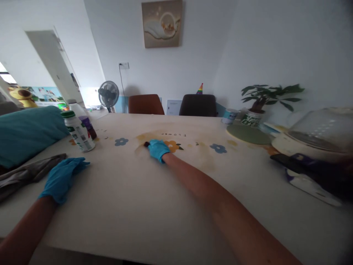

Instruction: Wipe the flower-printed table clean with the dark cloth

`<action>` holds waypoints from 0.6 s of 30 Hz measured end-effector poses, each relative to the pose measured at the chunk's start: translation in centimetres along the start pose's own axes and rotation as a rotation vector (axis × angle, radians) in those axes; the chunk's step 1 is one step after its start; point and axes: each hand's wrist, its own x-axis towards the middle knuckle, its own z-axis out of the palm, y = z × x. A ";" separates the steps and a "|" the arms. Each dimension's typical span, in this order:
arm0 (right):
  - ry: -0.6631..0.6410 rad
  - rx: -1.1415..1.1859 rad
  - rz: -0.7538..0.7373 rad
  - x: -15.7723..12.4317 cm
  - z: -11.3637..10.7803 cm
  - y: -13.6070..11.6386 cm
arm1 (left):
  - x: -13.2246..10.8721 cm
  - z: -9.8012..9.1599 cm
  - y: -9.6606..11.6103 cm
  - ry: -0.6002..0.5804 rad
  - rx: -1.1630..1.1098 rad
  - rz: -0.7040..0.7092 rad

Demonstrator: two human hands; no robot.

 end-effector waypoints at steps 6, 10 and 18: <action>0.056 -0.063 0.283 -1.1 -2.8 8.0 | -0.2 0.3 0.1 0.022 -0.053 0.011; 0.075 -0.088 0.390 -2.9 -3.9 12.0 | -0.2 0.0 0.5 0.006 -0.018 0.037; 0.069 -0.056 0.321 -5.5 -4.1 12.7 | -0.1 -0.1 1.2 0.018 -0.047 0.006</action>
